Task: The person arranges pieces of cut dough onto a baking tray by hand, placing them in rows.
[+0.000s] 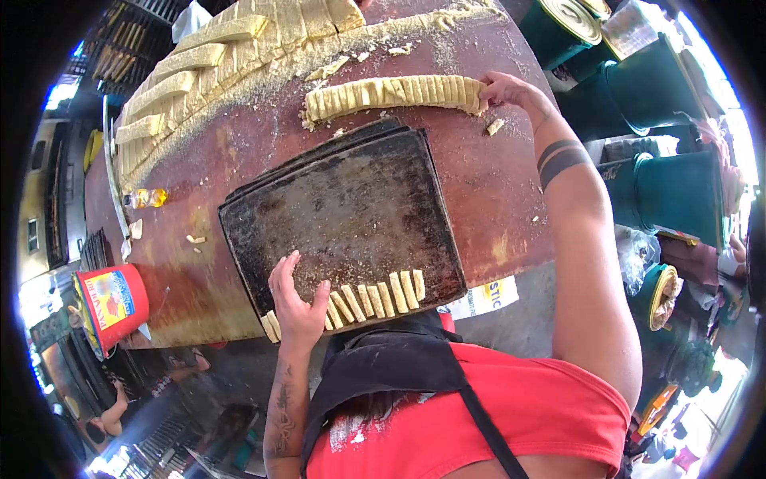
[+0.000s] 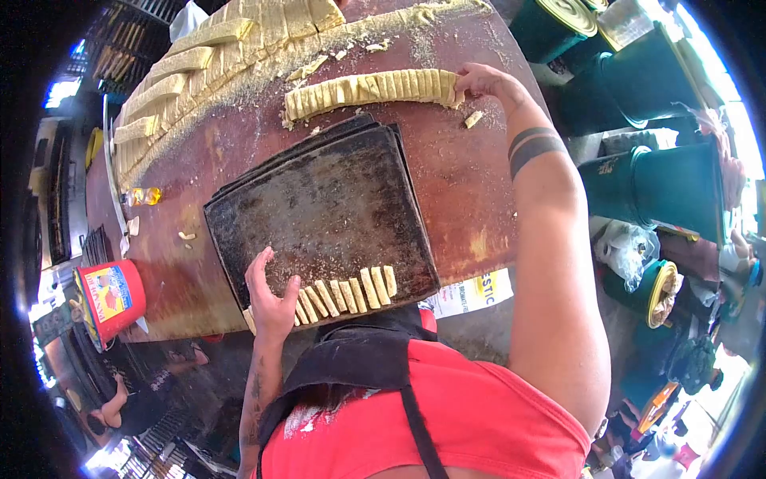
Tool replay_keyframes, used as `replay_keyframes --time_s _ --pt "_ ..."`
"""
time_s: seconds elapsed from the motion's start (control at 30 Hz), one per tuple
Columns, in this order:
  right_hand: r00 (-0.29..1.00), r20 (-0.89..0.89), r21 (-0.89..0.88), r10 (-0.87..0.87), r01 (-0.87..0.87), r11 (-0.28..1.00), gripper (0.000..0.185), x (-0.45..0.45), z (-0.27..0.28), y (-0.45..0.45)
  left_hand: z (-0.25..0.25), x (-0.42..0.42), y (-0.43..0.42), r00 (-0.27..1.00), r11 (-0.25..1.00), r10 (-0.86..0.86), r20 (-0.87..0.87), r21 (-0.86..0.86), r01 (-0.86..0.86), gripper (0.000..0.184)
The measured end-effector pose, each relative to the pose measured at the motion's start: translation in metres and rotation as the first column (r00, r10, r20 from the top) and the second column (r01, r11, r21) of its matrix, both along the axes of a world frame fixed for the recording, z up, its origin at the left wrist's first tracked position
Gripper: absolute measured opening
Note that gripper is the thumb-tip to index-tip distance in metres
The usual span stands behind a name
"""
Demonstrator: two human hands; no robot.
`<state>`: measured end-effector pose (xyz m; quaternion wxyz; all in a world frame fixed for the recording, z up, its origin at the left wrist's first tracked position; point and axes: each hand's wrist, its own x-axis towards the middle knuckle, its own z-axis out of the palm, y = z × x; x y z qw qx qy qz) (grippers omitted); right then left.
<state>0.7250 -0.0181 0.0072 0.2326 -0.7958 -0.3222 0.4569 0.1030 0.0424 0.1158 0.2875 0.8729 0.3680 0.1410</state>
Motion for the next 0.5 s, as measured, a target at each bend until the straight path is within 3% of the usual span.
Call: replay_keyframes --time_s 0.03,0.27,0.4,0.43,0.5 --pt "0.995 0.096 0.035 -0.031 0.028 0.999 0.053 -0.003 -0.002 -0.004 0.0 0.002 0.0 1.0 1.0 0.008 0.005 -0.012 -0.007 0.068" --pt "0.891 0.261 0.36 -0.371 0.267 0.894 0.054 -0.048 -0.011 -0.033 -0.005 0.021 0.003 1.0 0.998 -0.018 0.012 -0.059 0.018 0.067" --pt "0.801 -0.065 0.528 -0.595 0.533 0.661 0.06 -0.053 -0.014 -0.057 -0.007 0.055 0.005 0.981 0.989 -0.146 0.126 -0.017 0.149 0.063" --pt "0.81 0.028 0.559 -0.586 0.473 0.681 0.058 -0.06 -0.005 -0.061 -0.004 0.067 0.004 0.975 0.983 -0.177 0.134 -0.021 0.182 0.062" --pt "0.905 -0.098 0.599 -0.414 0.385 0.702 0.052 -0.094 0.028 -0.074 0.008 0.095 0.002 0.956 0.967 -0.245 0.163 -0.03 0.253 0.058"
